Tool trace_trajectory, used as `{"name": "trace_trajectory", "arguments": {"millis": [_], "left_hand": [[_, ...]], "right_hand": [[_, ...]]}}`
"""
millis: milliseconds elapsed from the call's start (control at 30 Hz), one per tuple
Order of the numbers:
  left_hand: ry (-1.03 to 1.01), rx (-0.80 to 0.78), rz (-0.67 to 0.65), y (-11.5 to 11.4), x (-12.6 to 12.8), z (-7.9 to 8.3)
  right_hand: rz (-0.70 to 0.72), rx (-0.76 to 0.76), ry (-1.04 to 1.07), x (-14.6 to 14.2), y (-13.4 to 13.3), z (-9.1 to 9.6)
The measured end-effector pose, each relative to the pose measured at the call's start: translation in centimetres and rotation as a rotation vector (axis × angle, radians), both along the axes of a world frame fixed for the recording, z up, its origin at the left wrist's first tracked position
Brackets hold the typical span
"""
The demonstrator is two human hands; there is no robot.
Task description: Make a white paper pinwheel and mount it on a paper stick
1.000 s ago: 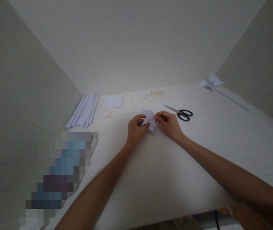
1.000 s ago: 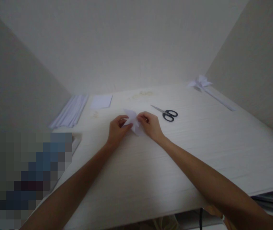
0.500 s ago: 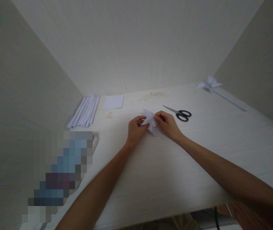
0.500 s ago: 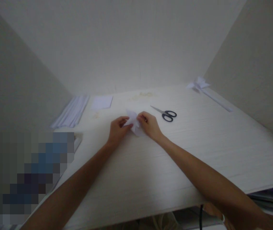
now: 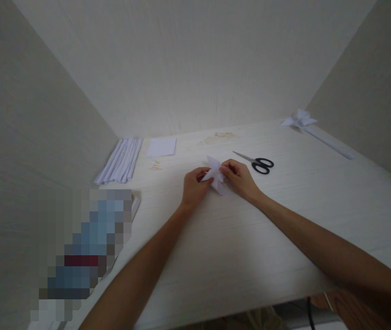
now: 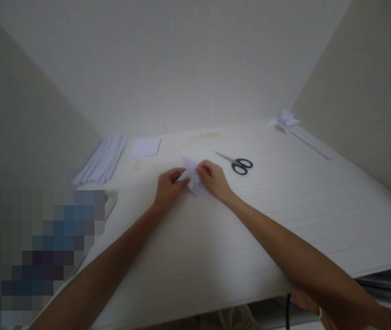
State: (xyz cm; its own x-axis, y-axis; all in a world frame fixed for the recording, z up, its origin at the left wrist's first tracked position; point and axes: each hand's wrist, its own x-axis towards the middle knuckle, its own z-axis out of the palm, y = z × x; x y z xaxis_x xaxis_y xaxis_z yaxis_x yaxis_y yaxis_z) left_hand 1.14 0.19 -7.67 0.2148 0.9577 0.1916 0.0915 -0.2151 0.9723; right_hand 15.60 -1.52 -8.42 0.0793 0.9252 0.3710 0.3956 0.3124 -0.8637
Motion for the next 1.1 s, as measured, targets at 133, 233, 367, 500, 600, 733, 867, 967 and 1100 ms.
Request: {"name": "trace_trajectory", "arguments": {"millis": [133, 233, 367, 500, 600, 733, 867, 967, 1100], "left_hand": [[-0.029, 0.011, -0.032, 0.0, 0.0, 0.0], [-0.028, 0.019, -0.039, -0.1, 0.1, 0.1], [-0.013, 0.029, -0.018, -0.1, 0.1, 0.2], [-0.008, 0.036, 0.01, -0.2, 0.1, 0.3], [0.0, 0.035, 0.035, -0.2, 0.2, 0.3], [0.005, 0.043, 0.075, -0.1, 0.3, 0.2], [0.003, 0.05, 0.087, -0.1, 0.2, 0.1], [-0.004, 0.064, 0.124, 0.0, 0.1, 0.1], [-0.045, 0.086, 0.158, 0.0, 0.0, 0.3]], "right_hand": [[0.003, 0.005, 0.005, 0.0, 0.1, -0.1], [-0.01, 0.001, -0.003, 0.0, 0.1, -0.1], [-0.028, 0.015, -0.05, -0.1, -0.2, 0.3], [-0.077, 0.08, -0.159, -0.4, -0.7, 0.8], [-0.107, 0.122, -0.218, -0.4, -0.9, 1.0], [-0.111, 0.138, -0.255, -0.5, -1.0, 1.1], [-0.125, 0.151, -0.271, -0.5, -1.1, 1.0], [-0.127, 0.182, -0.307, -0.5, -1.2, 0.8], [-0.097, 0.24, -0.42, -0.7, -1.6, 0.5]]}}
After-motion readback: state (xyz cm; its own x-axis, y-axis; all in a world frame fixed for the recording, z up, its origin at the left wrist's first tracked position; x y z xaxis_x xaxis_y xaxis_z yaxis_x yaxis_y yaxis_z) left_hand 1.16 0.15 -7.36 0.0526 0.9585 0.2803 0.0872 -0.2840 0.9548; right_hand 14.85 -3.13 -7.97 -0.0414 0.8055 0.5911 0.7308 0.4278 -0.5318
